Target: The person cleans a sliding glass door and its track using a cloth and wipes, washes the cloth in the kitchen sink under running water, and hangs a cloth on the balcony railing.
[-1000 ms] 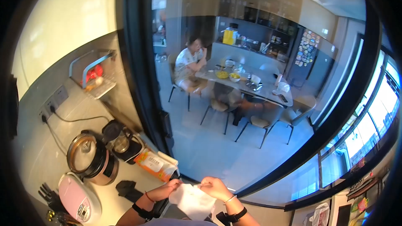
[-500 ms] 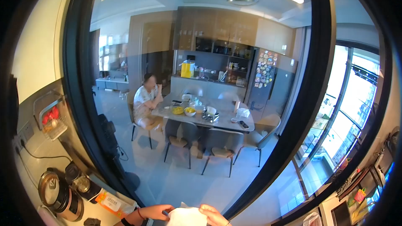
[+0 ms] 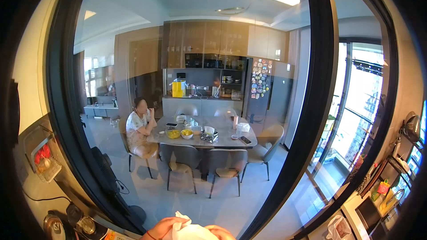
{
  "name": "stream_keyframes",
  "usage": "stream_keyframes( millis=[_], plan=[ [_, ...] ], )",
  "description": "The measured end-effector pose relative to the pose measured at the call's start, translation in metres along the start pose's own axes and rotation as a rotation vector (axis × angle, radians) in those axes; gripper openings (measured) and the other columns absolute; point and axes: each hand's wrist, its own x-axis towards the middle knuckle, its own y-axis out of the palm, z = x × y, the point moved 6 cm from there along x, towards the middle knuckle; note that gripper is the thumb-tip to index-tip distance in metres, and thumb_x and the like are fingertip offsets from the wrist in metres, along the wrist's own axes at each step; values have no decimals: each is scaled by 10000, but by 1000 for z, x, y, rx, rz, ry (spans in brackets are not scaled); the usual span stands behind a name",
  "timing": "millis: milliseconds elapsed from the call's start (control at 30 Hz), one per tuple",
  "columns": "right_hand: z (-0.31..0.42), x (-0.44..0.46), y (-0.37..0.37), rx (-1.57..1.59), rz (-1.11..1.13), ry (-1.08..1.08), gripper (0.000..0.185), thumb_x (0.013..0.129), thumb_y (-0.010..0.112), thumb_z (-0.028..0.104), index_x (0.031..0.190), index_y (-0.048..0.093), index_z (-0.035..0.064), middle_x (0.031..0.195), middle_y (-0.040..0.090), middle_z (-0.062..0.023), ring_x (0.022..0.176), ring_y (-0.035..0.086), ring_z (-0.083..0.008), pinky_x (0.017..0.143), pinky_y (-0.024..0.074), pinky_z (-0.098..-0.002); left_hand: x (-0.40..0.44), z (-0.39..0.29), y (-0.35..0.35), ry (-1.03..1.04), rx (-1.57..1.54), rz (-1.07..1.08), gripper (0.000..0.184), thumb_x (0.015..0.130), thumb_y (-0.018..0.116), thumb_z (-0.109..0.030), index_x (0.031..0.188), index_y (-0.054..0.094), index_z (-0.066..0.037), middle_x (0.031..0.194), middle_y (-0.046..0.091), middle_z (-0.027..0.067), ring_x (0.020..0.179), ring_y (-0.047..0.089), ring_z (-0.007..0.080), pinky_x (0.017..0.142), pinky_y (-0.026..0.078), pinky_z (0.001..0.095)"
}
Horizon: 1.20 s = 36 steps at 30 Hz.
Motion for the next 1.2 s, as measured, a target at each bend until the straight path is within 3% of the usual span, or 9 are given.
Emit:
stream_keyframes(
  millis=[133, 233, 400, 533, 667, 733, 867, 1000, 1200],
  plan=[
    [-24, -1, 7, 128, -42, 49, 345, 884, 534, 212, 1161, 519, 8, 1055, 597, -82, 962, 566, -162, 811, 470, -273, -15, -17, 33, 207, 597, 13, 378, 855, 471, -22, 1231, 484, 7, 1220, 500, 105, 1069, 484, 157, 926, 380, 273],
    [-1, -4, 53, -368, 36, -18, 293, 888, 516, 236, 1077, 554, 16, 933, 610, -30, 833, 570, -125, 751, 444, -220, -16, -23, 47, 233, 807, 45, 415, 822, 492, -2, 1237, 494, -26, 1209, 508, 107, 1043, 497, 151, 902, 392, 262],
    [-17, 20, 22, -626, 191, 422, 438, 941, 450, 296, 1235, 445, -28, 1171, 504, -33, 1058, 446, -90, 889, 376, -236, -20, -41, 24, 321, 1010, 84, 459, 772, 542, 18, 1221, 528, -75, 1185, 520, 108, 1009, 510, 160, 864, 410, 248],
    [15, 15, -12, -598, 251, 141, 477, 944, 431, 300, 1288, 393, -28, 1275, 454, -57, 1151, 425, -152, 1001, 317, -303, -42, -69, 29, 345, 1294, -42, 379, 773, 567, 21, 1146, 579, -44, 1172, 526, 91, 1016, 520, 167, 843, 426, 248],
    [85, -7, 1, 198, 256, -154, 450, 863, 545, 336, 1108, 550, -42, 1075, 604, -128, 965, 588, -225, 878, 448, -343, -59, -70, 16, 317, 836, -84, 315, 812, 535, 40, 1125, 558, 22, 1153, 540, 102, 1019, 558, 171, 798, 496, 279],
    [138, -41, 5, 281, -96, -395, 522, 860, 508, 404, 1062, 551, -75, 1018, 619, -156, 934, 603, -271, 870, 458, -377, -84, -92, 3, 451, 891, -293, 302, 826, 520, 31, 1126, 550, 26, 1108, 556, 110, 987, 572, 172, 761, 520, 276],
    [289, -160, 66, -247, -641, -1075, 489, 874, 456, 411, 1016, 568, -43, 936, 621, -169, 860, 620, -268, 748, 513, -370, -174, -154, -20, 789, 936, -692, 219, 830, 507, 14, 1038, 575, 29, 982, 572, 102, 867, 593, 152, 671, 522, 249],
    [400, -208, 114, -522, -551, -1615, 387, 906, 432, 334, 1143, 520, 41, 1074, 581, -96, 963, 572, -189, 869, 437, -324, -272, -220, -1, 1300, 1507, -1244, 163, 829, 481, -24, 961, 564, 24, 1035, 548, 133, 1015, 524, 228, 831, 437, 340],
    [480, -83, 235, -1563, -642, -1753, 330, 889, 503, 206, 1113, 532, -35, 1044, 568, -197, 966, 544, -354, 859, 424, -379, -289, -263, 10, 1312, 2142, -1809, 284, 840, 438, -28, 1108, 525, 6, 1261, 446, 160, 1168, 405, 331, 977, 291, 427]
  ],
)
